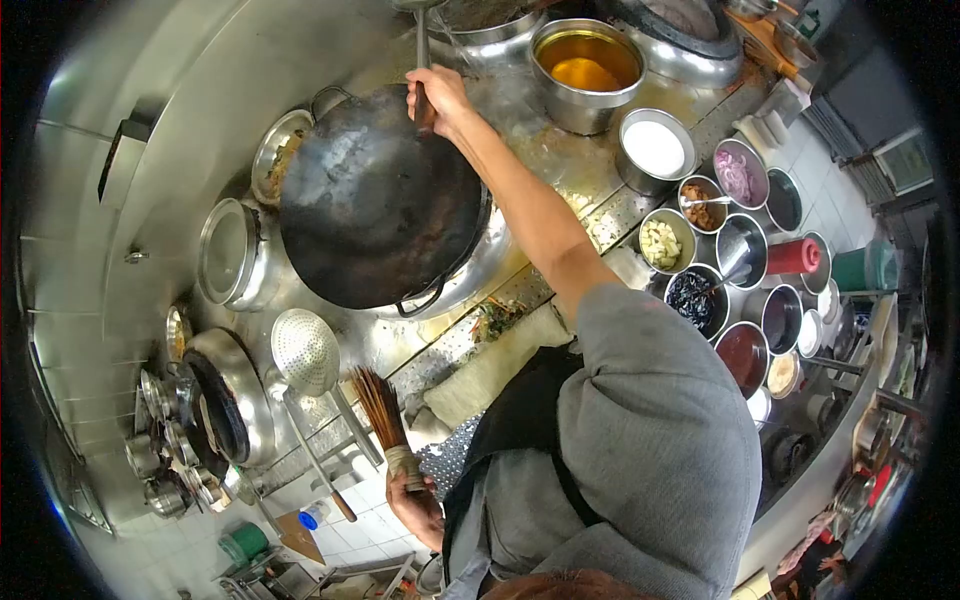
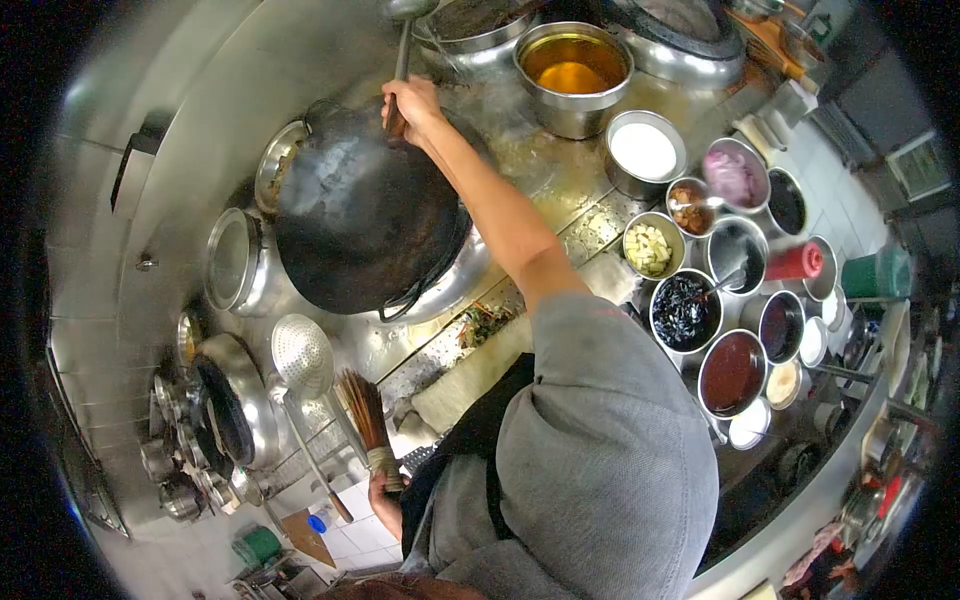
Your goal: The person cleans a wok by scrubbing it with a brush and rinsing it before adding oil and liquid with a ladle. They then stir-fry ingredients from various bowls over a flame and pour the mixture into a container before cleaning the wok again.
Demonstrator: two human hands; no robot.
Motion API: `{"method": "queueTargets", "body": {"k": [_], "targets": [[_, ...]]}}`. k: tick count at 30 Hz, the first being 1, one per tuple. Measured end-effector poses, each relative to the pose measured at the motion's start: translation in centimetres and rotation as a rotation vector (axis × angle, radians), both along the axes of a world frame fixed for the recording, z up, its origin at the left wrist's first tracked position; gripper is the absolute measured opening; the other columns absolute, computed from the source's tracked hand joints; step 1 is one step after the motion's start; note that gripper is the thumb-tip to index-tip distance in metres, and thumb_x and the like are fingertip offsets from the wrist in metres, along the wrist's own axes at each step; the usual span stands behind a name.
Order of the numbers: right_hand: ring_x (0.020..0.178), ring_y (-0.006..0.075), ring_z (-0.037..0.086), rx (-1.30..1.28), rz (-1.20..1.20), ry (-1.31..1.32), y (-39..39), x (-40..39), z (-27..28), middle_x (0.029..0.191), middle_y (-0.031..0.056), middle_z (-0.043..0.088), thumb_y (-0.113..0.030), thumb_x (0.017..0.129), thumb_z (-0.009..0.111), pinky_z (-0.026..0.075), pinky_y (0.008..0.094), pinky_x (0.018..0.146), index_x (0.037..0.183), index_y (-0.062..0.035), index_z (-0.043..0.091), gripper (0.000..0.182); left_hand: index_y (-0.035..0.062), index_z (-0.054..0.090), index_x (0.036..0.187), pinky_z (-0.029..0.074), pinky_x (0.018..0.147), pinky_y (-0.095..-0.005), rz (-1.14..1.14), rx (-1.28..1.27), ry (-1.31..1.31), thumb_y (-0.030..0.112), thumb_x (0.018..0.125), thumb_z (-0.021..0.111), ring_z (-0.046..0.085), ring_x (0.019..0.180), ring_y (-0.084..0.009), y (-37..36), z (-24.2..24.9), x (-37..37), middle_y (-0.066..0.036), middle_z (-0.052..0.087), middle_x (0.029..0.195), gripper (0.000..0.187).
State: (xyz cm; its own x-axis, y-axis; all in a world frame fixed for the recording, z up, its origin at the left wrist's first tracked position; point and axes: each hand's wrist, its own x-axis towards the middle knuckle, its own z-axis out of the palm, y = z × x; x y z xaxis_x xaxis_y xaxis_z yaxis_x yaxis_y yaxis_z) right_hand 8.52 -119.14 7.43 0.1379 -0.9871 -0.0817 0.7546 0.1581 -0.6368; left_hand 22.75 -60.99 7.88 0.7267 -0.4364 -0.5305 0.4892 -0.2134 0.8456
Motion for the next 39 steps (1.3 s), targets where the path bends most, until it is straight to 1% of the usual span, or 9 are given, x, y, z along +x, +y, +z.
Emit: {"method": "queueTargets", "body": {"k": [2,3,6,9,12,13,16,17,39], "targets": [[0.047,0.016,0.053,-0.054,-0.16,0.236,-2.9,0.7,-0.2,0.068,0.006,0.055,-0.006,0.088,0.061,0.047,0.0317,0.042,0.088,-0.0011,0.054,0.009,-0.0004,0.058,0.11,0.042,0.047,-0.0256,-0.011,0.007,-0.003,0.02,0.088,0.061,0.056,0.055,-0.0153,0.4,-0.6,0.4,-0.011,0.067,0.087,0.03],[0.061,0.0258,0.065,-0.053,-0.222,0.396,-4.1,0.7,-0.4,0.075,0.014,0.064,-0.012,0.086,0.064,0.054,0.039,0.054,0.096,0.0054,0.056,0.021,-0.0001,0.058,0.11,0.042,0.047,-0.0256,-0.003,0.014,0.001,0.021,0.088,0.061,0.056,0.055,-0.0153,0.4,-0.8,0.5,-0.011,0.067,0.088,0.03],[0.086,0.0382,0.07,-0.066,-0.648,1.193,-9.1,1.0,-2.6,0.09,0.0254,0.069,-0.018,0.081,0.066,0.057,0.0449,0.076,0.107,0.0113,0.058,0.04,0.0007,0.058,0.11,0.042,0.049,-0.0257,0.031,0.047,0.01,0.022,0.088,0.06,0.056,0.056,-0.0152,-0.9,0.1,-0.4,-0.011,0.067,0.09,0.031],[0.11,0.0407,0.064,0.105,-0.524,1.222,-10.3,-0.6,-2.1,0.111,0.0313,0.065,-0.021,0.079,0.073,0.053,0.0452,0.092,0.114,0.0137,0.053,0.053,0.0013,0.059,0.111,0.042,0.05,-0.026,0.006,0.053,0.02,0.022,0.088,0.059,0.056,0.058,-0.0149,-1.5,0.4,-0.8,-0.01,0.067,0.091,0.031],[0.106,0.0449,0.065,0.185,-0.483,1.244,-14.1,-1.4,-4.8,0.115,0.0327,0.064,-0.023,0.077,0.067,0.053,0.0451,0.092,0.114,0.0105,0.061,0.051,0.0013,0.058,0.11,0.042,0.052,-0.0264,-0.012,0.075,0.028,0.021,0.088,0.057,0.055,0.058,-0.0148,-1.8,0.7,-1.0,-0.009,0.066,0.089,0.03],[0.099,0.0393,0.068,0.157,-0.465,1.247,-15.5,-1.6,-6.1,0.106,0.0272,0.068,-0.019,0.08,0.068,0.056,0.0429,0.086,0.106,0.0096,0.062,0.039,0.0012,0.058,0.11,0.042,0.051,-0.0263,-0.001,0.089,0.021,0.021,0.088,0.057,0.055,0.058,-0.0149,-2.2,0.8,-1.3,-0.009,0.066,0.089,0.03],[0.076,0.0297,0.068,0.258,-0.384,0.424,-18.4,-2.0,-7.0,0.083,0.0169,0.066,-0.008,0.084,0.066,0.057,0.0411,0.068,0.092,0.0064,0.062,0.017,0.0006,0.058,0.11,0.042,0.05,-0.026,0.019,0.09,0.025,0.02,0.088,0.056,0.055,0.057,-0.015,-2.6,0.7,-1.4,-0.01,0.065,0.088,0.03],[0.057,0.0216,0.057,0.214,-0.236,0.239,-17.4,-3.1,-6.3,0.068,0.0095,0.056,0.002,0.086,0.063,0.051,0.0366,0.053,0.082,0.0018,0.059,0.005,0.0003,0.058,0.11,0.042,0.05,-0.0259,0.022,0.083,0.03,0.02,0.088,0.056,0.055,0.057,-0.015,-2.7,0.7,-1.3,-0.01,0.065,0.088,0.029],[0.059,0.0201,0.057,-0.034,-0.296,-0.171,-8.8,-5.5,-4.2,0.069,0.0068,0.055,-0.008,0.089,0.061,0.051,0.0397,0.051,0.087,-0.0039,0.054,0.008,-0.0001,0.059,0.11,0.042,0.049,-0.0267,-0.023,0.067,-0.016,0.02,0.086,0.06,0.056,0.056,-0.0157,-2.7,1.4,-1.3,-0.008,0.063,0.081,0.032]]}}
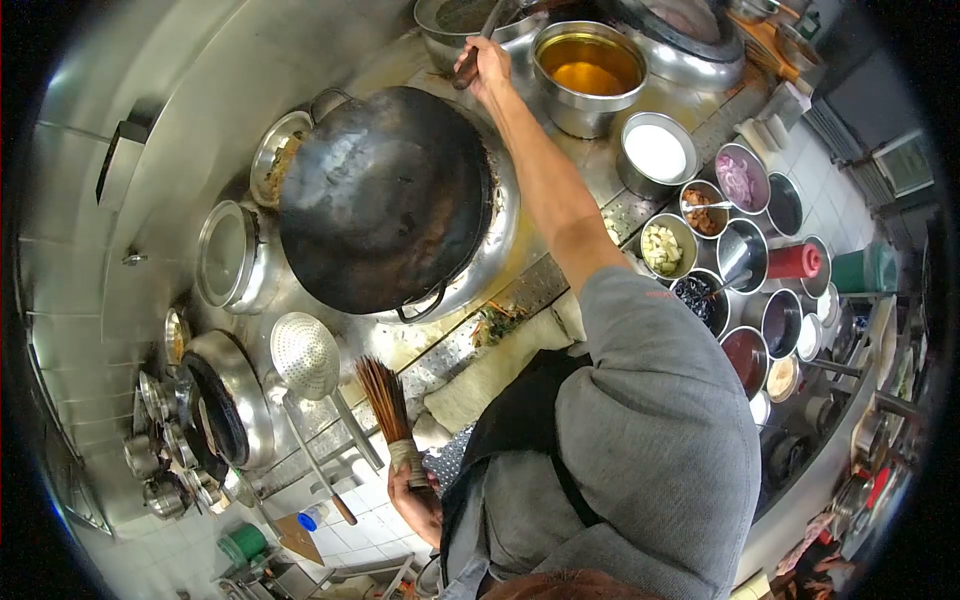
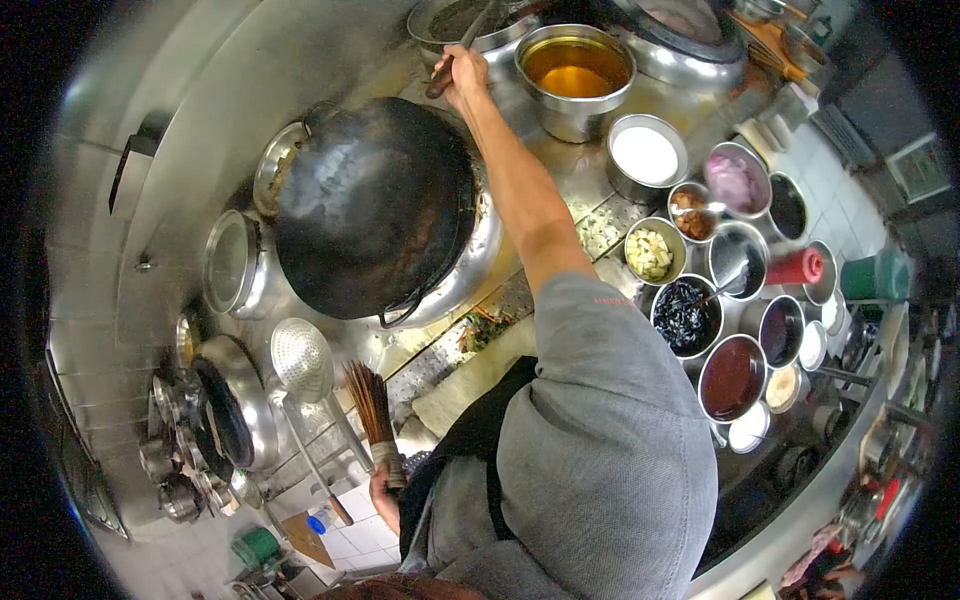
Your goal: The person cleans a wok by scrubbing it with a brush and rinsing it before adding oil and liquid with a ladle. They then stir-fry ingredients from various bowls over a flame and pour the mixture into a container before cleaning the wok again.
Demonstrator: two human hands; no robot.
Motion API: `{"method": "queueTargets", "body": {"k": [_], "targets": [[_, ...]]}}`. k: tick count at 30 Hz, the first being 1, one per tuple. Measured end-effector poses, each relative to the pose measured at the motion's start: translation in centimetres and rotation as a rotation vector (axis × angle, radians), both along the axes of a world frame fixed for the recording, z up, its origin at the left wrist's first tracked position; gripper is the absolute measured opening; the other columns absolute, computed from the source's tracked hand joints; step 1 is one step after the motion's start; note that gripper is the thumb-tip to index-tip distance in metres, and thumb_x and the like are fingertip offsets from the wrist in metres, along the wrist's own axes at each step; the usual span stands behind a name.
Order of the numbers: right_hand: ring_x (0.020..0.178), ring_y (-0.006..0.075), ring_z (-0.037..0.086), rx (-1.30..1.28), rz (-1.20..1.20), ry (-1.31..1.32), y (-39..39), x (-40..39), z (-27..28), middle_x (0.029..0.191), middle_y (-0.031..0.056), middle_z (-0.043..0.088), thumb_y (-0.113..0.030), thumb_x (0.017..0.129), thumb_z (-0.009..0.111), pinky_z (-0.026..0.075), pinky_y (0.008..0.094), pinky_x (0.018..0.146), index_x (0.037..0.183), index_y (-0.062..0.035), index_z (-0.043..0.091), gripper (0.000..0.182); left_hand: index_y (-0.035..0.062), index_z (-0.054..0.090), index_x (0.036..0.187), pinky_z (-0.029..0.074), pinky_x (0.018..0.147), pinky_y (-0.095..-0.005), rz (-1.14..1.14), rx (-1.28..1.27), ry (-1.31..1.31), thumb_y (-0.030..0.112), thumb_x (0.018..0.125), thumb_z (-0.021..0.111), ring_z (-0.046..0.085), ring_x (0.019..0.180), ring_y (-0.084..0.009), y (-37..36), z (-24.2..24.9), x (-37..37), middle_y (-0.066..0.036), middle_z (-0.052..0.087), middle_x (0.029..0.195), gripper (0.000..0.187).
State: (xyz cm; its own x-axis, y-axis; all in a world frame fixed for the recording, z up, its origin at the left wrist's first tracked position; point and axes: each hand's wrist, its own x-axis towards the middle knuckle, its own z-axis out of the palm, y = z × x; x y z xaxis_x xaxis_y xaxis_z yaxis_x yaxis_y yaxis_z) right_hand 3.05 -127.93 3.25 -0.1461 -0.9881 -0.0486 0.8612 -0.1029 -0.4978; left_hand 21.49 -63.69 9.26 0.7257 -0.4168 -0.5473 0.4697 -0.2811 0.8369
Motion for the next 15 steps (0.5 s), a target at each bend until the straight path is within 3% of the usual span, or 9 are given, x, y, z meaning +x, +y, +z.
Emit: {"method": "queueTargets", "body": {"k": [6,9,11,13,14,15], "targets": [[0.06,0.0198,0.06,-0.112,0.097,-0.299,0.1,-0.5,2.5,0.07,0.0082,0.058,-0.01,0.092,0.058,0.051,0.0402,0.05,0.084,-0.0036,0.054,0.01,-0.0002,0.059,0.111,0.042,0.049,-0.027,-0.048,-0.023,0.015,0.021,0.086,0.06,0.056,0.056,-0.016,0.0,-0.7,0.6,-0.01,0.064,0.084,0.033],[0.059,0.0204,0.061,-0.033,0.044,-0.003,-1.4,-0.7,2.2,0.07,0.0094,0.059,-0.009,0.092,0.058,0.051,0.0392,0.047,0.082,-0.0039,0.054,0.012,-0.0001,0.059,0.111,0.042,0.049,-0.0271,-0.058,0.008,-0.003,0.021,0.086,0.059,0.056,0.056,-0.0162,-0.3,-0.2,0.5,-0.01,0.065,0.086,0.033],[0.058,0.0232,0.063,0.05,-0.053,0.196,-1.9,-0.2,2.8,0.069,0.0119,0.058,-0.003,0.089,0.057,0.051,0.0384,0.044,0.091,0.0039,0.052,0.008,0.0001,0.059,0.11,0.043,0.049,-0.0271,-0.052,-0.001,0.009,0.021,0.086,0.059,0.056,0.057,-0.0163,-0.1,-0.5,0.7,-0.011,0.065,0.088,0.032],[0.058,0.0243,0.063,0.144,-0.125,0.438,-2.5,0.3,3.0,0.071,0.0142,0.058,0.0,0.087,0.056,0.052,0.0381,0.044,0.099,0.0083,0.05,0.016,0.0003,0.059,0.11,0.043,0.05,-0.0272,-0.043,0.006,0.011,0.021,0.086,0.059,0.056,0.058,-0.0162,0.0,-0.7,0.8,-0.011,0.065,0.087,0.031],[0.06,0.0261,0.066,0.143,-0.165,0.544,-4.5,0.6,1.6,0.083,0.0237,0.062,0.0,0.082,0.059,0.054,0.0402,0.048,0.109,0.0144,0.044,0.034,0.0004,0.059,0.109,0.043,0.051,-0.0272,-0.035,0.009,0.012,0.021,0.086,0.059,0.056,0.058,-0.0161,0.1,-0.7,0.8,-0.011,0.065,0.087,0.031],[0.067,0.0295,0.068,0.195,-0.208,0.72,-6.4,0.9,0.3,0.088,0.0258,0.063,-0.002,0.082,0.061,0.056,0.0416,0.055,0.113,0.0137,0.046,0.038,0.0004,0.059,0.109,0.043,0.051,-0.0272,-0.031,0.024,0.008,0.021,0.087,0.059,0.057,0.058,-0.016,0.1,-0.7,0.7,-0.011,0.065,0.088,0.031]]}}
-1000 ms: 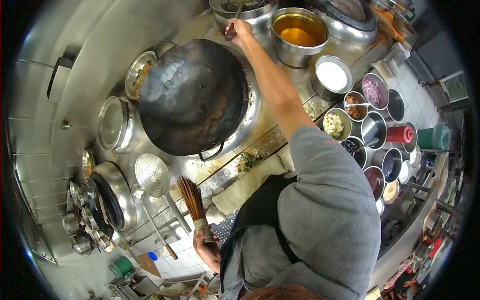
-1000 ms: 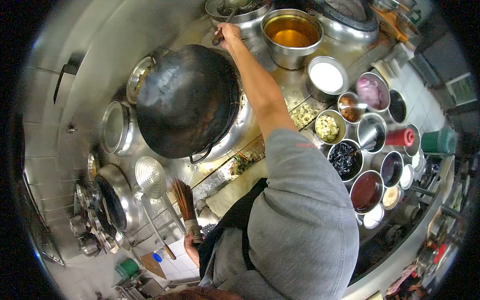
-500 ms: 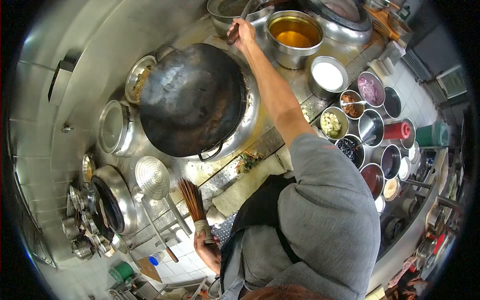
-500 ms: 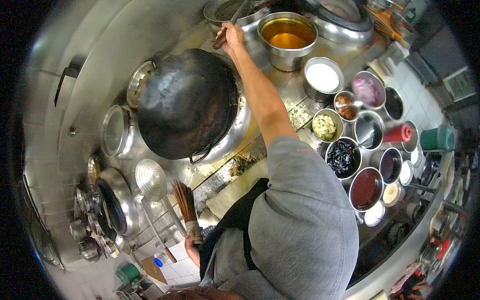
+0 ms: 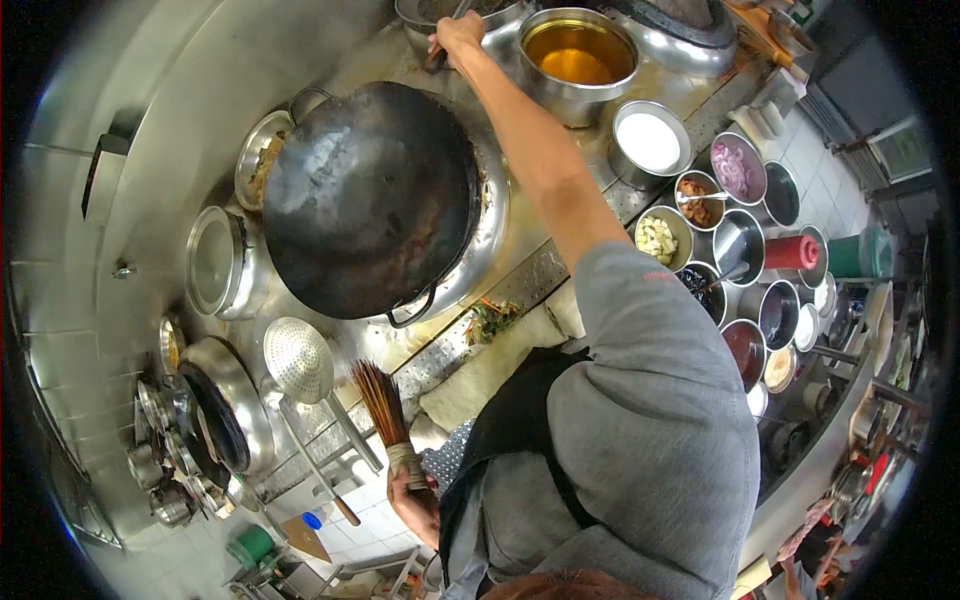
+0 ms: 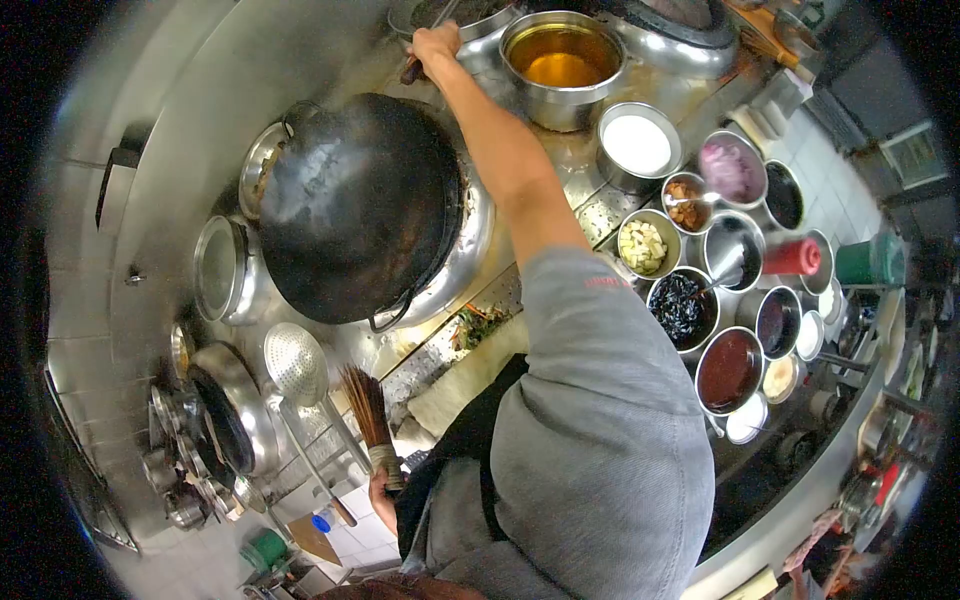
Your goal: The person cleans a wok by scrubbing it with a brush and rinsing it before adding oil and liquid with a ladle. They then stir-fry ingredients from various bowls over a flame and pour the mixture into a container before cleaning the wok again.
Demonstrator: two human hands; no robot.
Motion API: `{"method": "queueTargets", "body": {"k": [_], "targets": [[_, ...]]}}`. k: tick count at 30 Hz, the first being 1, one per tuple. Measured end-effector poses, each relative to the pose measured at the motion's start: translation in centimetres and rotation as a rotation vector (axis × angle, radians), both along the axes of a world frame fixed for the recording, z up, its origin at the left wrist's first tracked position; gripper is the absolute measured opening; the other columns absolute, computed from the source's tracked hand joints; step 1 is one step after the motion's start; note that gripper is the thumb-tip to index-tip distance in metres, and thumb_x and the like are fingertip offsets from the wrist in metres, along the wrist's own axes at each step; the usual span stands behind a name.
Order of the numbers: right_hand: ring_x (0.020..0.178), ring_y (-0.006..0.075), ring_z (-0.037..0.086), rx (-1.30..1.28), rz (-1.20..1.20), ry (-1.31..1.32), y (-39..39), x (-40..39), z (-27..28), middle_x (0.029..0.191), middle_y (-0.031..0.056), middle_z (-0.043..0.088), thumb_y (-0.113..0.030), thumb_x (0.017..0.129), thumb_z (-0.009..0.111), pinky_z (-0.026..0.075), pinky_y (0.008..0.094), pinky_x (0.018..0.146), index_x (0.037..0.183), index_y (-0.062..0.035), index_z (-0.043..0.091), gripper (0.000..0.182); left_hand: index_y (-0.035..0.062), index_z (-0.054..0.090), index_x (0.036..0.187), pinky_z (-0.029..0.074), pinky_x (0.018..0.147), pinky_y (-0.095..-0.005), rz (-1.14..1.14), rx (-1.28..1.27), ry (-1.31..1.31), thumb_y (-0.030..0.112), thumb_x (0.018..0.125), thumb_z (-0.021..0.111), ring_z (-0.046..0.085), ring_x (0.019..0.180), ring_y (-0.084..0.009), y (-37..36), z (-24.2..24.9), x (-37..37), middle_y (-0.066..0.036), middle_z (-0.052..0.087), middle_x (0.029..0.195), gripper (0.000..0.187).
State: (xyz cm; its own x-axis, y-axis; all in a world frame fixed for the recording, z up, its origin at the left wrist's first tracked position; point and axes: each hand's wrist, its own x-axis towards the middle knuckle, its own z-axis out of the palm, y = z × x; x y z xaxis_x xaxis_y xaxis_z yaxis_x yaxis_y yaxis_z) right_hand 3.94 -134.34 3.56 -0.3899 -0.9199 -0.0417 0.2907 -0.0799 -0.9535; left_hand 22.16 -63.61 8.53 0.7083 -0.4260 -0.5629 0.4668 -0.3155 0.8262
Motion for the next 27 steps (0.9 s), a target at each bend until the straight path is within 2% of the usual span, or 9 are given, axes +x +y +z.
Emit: {"method": "queueTargets", "body": {"k": [2,5,8,10,11,14,15,23,27], "targets": [[0.082,0.0362,0.07,0.099,-0.088,0.351,-2.8,0.7,-1.6,0.099,0.0299,0.063,-0.007,0.083,0.066,0.059,0.0446,0.07,0.12,0.0124,0.048,0.046,0.0004,0.059,0.109,0.044,0.052,-0.0272,0.009,0.023,-0.008,0.022,0.087,0.058,0.057,0.059,-0.0157,-0.2,0.0,-0.2,-0.011,0.066,0.088,0.03],[0.094,0.0336,0.07,0.254,-0.218,0.549,-3.1,1.7,-1.5,0.103,0.0289,0.066,-0.013,0.082,0.071,0.058,0.042,0.077,0.121,0.0102,0.051,0.049,0.0002,0.058,0.109,0.044,0.052,-0.0272,-0.032,-0.01,-0.001,0.022,0.087,0.058,0.057,0.059,-0.0153,-0.3,0.0,-0.4,-0.01,0.066,0.088,0.031],[0.097,0.0296,0.069,0.343,0.162,0.349,-1.9,0.5,0.5,0.098,0.0242,0.068,-0.01,0.085,0.068,0.056,0.0426,0.081,0.115,0.0089,0.056,0.038,0.0005,0.059,0.109,0.043,0.052,-0.027,0.018,-0.024,0.035,0.023,0.087,0.058,0.057,0.059,-0.015,-0.5,-0.4,-0.8,-0.01,0.066,0.087,0.031],[0.075,0.0249,0.065,0.245,0.155,-0.082,-2.6,0.6,0.0,0.081,0.0168,0.065,-0.005,0.086,0.065,0.054,0.0398,0.066,0.093,0.0039,0.056,0.014,0.0006,0.059,0.109,0.043,0.052,-0.0269,0.005,-0.002,0.018,0.024,0.088,0.057,0.057,0.059,-0.0148,-0.6,-0.4,-0.8,-0.009,0.066,0.087,0.031],[0.064,0.0226,0.063,0.189,0.15,-0.298,-2.9,0.7,-0.1,0.072,0.0131,0.063,-0.002,0.087,0.064,0.053,0.0384,0.058,0.082,0.0015,0.056,0.009,0.0007,0.059,0.108,0.043,0.052,-0.0268,-0.001,0.005,0.009,0.024,0.088,0.057,0.057,0.059,-0.0148,-0.7,-0.4,-0.8,-0.009,0.066,0.087,0.031],[0.056,0.0183,0.054,0.131,0.243,-0.668,-2.5,0.3,-0.6,0.065,0.0091,0.054,0.003,0.091,0.057,0.049,0.0342,0.054,0.082,-0.0018,0.051,0.011,0.0006,0.06,0.109,0.043,0.052,-0.0269,-0.064,-0.017,0.031,0.024,0.088,0.055,0.057,0.059,-0.0146,-0.8,-0.2,-0.5,-0.009,0.066,0.086,0.032],[0.054,0.0171,0.052,0.12,0.243,-0.809,-2.3,0.3,-0.7,0.064,0.0078,0.05,0.001,0.093,0.056,0.049,0.0341,0.052,0.087,-0.0011,0.049,0.009,0.0002,0.06,0.109,0.043,0.052,-0.0269,-0.079,-0.005,0.007,0.024,0.088,0.055,0.057,0.059,-0.0145,-0.9,0.0,-0.5,-0.009,0.066,0.086,0.032],[0.058,0.0162,0.052,-0.111,0.337,-1.0,1.3,0.3,0.0,0.069,0.0058,0.047,-0.005,0.098,0.052,0.052,0.0372,0.055,0.093,-0.0026,0.045,0.008,-0.0019,0.058,0.115,0.044,0.049,-0.0268,-0.088,-0.022,-0.035,0.022,0.088,0.055,0.057,0.057,-0.015,-0.7,-0.2,0.5,-0.012,0.067,0.089,0.035],[0.063,0.0151,0.053,-0.242,0.368,-0.945,3.3,0.5,-0.1,0.073,0.0057,0.048,-0.008,0.1,0.05,0.053,0.0381,0.055,0.094,-0.0031,0.045,0.009,-0.0015,0.057,0.115,0.044,0.049,-0.0269,-0.111,-0.034,-0.005,0.022,0.089,0.056,0.057,0.057,-0.0154,-0.7,-0.6,0.7,-0.012,0.067,0.089,0.035]]}}
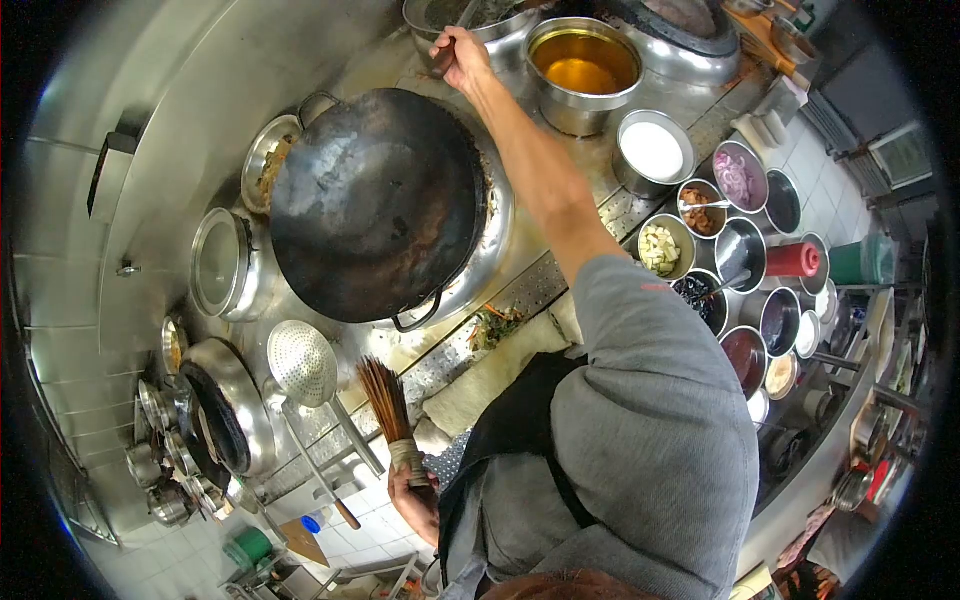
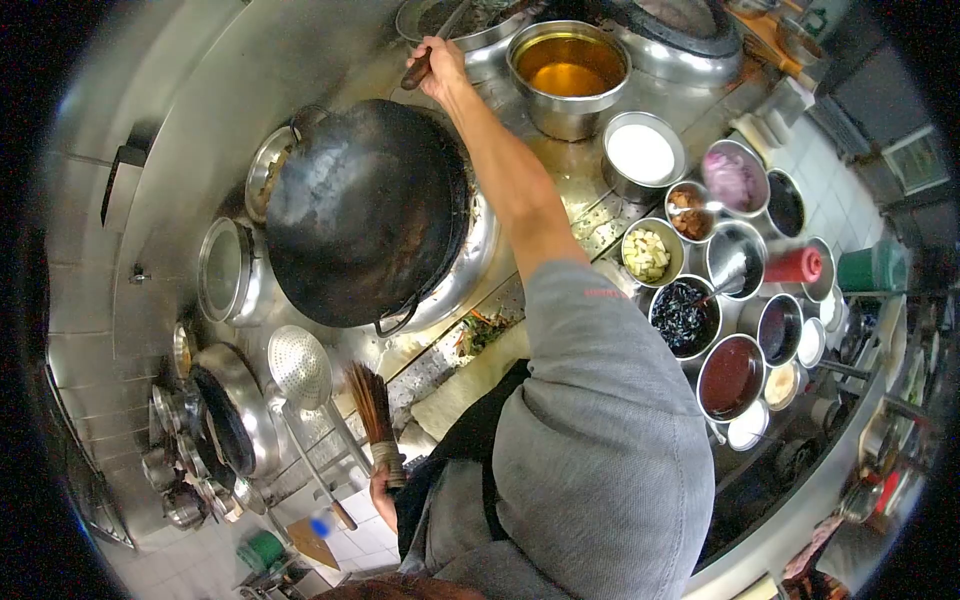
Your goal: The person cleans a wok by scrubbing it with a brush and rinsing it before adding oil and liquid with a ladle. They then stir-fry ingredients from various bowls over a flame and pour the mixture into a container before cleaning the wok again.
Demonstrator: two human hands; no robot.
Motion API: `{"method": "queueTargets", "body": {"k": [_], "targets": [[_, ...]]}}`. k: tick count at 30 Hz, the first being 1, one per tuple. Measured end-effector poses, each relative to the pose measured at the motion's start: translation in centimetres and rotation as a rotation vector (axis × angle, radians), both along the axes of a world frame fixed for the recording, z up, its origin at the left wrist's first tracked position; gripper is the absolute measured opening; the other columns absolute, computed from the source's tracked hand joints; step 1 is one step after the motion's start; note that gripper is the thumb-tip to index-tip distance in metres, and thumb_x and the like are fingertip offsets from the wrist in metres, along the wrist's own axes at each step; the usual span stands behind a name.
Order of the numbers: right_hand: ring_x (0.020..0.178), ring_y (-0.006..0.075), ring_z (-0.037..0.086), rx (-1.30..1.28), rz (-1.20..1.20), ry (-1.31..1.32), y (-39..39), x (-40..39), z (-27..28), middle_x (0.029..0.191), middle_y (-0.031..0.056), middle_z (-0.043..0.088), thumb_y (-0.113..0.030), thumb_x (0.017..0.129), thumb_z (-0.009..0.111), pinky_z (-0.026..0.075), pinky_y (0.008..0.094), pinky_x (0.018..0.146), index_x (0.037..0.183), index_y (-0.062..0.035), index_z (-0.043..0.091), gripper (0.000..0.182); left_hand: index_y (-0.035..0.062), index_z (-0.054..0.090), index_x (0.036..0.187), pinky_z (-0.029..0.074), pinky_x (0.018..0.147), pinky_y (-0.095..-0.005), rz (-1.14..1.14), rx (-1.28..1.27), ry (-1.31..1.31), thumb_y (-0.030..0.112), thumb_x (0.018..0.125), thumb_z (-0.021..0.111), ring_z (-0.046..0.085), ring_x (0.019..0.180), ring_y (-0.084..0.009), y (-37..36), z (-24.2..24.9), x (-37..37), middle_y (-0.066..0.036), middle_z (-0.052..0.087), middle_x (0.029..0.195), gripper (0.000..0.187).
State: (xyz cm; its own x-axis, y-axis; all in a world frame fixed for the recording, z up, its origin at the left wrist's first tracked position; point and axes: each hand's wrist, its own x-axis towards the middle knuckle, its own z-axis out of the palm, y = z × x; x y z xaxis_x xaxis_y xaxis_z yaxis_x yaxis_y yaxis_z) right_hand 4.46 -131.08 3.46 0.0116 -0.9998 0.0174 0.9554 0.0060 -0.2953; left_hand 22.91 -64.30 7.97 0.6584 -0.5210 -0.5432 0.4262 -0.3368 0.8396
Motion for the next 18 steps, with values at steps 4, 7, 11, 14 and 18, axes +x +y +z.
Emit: {"method": "queueTargets", "body": {"k": [4,7,11,14,18], "targets": [[0.063,0.0185,0.053,-0.119,-0.047,0.04,2.1,-0.6,1.3,0.078,0.0087,0.049,-0.004,0.095,0.052,0.051,0.0417,0.055,0.097,-0.0034,0.04,0.012,-0.0012,0.058,0.114,0.044,0.049,-0.0271,-0.007,-0.007,0.001,0.021,0.089,0.056,0.058,0.057,-0.0157,0.0,-0.1,-0.3,-0.012,0.066,0.089,0.034],[0.061,0.0195,0.054,-0.064,-0.085,0.201,3.4,-1.4,4.2,0.076,0.0092,0.05,-0.003,0.094,0.053,0.052,0.0418,0.054,0.104,-0.0009,0.041,0.016,-0.0011,0.057,0.114,0.043,0.049,-0.0271,-0.016,-0.004,0.013,0.021,0.088,0.055,0.057,0.057,-0.0158,0.1,-0.1,-0.3,-0.011,0.066,0.089,0.034],[0.063,0.0229,0.061,0.123,-0.164,0.593,1.7,-1.4,4.4,0.079,0.0148,0.057,0.0,0.09,0.056,0.054,0.0411,0.053,0.117,0.0083,0.045,0.03,-0.0016,0.057,0.115,0.043,0.049,-0.0268,-0.011,-0.004,0.022,0.021,0.087,0.055,0.057,0.057,-0.0153,-0.2,0.0,-0.3,-0.011,0.066,0.088,0.035],[0.08,0.031,0.07,0.265,-0.263,1.101,0.5,-1.7,3.4,0.097,0.028,0.065,-0.004,0.083,0.061,0.058,0.0414,0.065,0.119,0.0112,0.048,0.041,-0.0021,0.057,0.115,0.043,0.048,-0.0266,0.004,-0.004,0.0,0.02,0.087,0.055,0.057,0.056,-0.0152,-0.3,0.5,-0.6,-0.012,0.066,0.088,0.036],[0.103,0.0387,0.067,0.27,-0.434,1.827,-1.9,-1.5,1.3,0.11,0.0276,0.066,-0.019,0.076,0.066,0.053,0.0414,0.089,0.111,0.0064,0.059,0.043,-0.0032,0.057,0.115,0.043,0.048,-0.0264,0.122,-0.009,-0.019,0.019,0.087,0.055,0.056,0.054,-0.0157,0.3,0.4,-0.8,-0.013,0.067,0.088,0.036]]}}
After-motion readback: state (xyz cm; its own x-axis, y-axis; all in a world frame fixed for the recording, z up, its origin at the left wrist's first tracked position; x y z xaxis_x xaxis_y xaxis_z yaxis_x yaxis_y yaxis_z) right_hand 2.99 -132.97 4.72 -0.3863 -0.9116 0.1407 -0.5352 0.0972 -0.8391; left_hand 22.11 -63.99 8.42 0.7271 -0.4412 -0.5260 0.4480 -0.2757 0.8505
